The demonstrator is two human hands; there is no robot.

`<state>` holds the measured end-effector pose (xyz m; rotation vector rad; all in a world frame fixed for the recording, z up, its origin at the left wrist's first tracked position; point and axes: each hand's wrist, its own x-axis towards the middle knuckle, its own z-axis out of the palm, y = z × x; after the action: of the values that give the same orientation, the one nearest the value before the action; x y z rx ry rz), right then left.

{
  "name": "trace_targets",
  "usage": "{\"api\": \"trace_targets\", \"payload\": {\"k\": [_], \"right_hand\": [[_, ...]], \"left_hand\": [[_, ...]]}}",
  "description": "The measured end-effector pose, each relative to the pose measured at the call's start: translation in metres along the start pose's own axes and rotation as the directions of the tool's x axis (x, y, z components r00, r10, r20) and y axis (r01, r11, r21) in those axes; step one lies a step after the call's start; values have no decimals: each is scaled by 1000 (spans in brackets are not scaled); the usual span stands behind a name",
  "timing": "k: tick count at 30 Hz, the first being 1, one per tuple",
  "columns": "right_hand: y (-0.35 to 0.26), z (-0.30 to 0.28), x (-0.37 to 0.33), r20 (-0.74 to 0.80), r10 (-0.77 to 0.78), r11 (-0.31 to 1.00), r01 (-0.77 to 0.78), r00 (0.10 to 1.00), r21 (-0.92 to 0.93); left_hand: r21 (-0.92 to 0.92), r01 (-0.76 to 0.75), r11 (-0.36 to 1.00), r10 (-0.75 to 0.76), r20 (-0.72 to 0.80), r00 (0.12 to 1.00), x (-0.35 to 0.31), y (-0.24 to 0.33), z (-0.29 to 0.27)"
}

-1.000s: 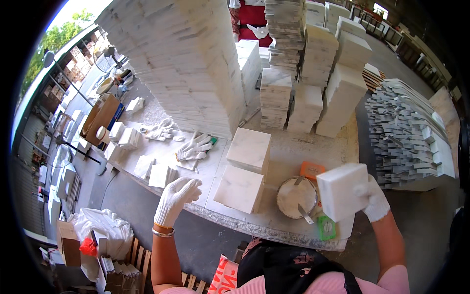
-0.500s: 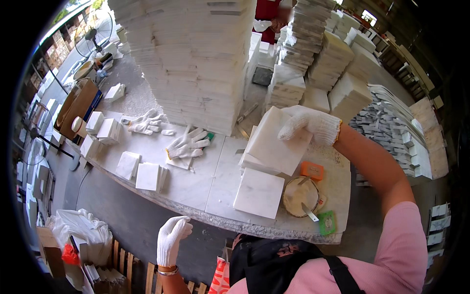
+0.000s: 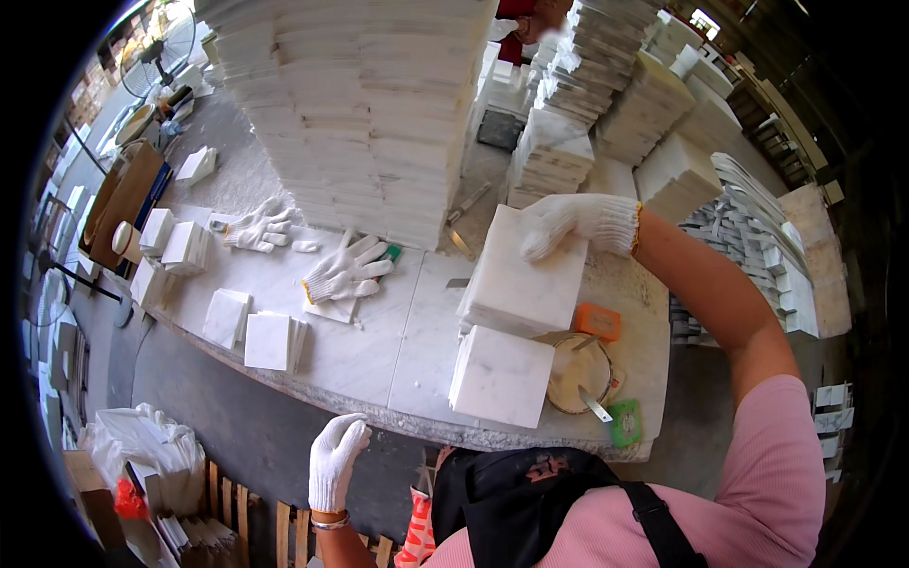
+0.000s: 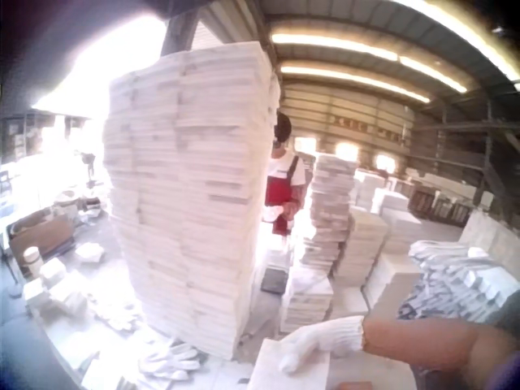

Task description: The person picks up white rectangular blocks from a table and stacks them onto a nearby rack. The person handles the blocks one at a time, placing them in neat rows. The workspace is a workshop with stacks of materials and tools visible.

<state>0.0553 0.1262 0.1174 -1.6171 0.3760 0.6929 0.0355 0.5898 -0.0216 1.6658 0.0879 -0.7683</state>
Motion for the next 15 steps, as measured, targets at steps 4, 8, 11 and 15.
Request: {"api": "trace_targets", "payload": {"k": [4,8,11,15], "right_hand": [[-18,13,-12,-60,28,975,-41,998,-217],[-42,20,-44,-166,-324,665,99,932,-740],[-42,2,-72,-276,-430,719,141,860,-680],[-16,9,-112,-371,-437,821,196,819,-536]], "left_hand": [[48,8,999,-8,-2,1000,6,-2,-1],[118,-8,993,6,13,1000,4,0,0],[167,-45,985,39,42,998,3,4,4],[75,-70,995,67,31,997,1,13,18]]}}
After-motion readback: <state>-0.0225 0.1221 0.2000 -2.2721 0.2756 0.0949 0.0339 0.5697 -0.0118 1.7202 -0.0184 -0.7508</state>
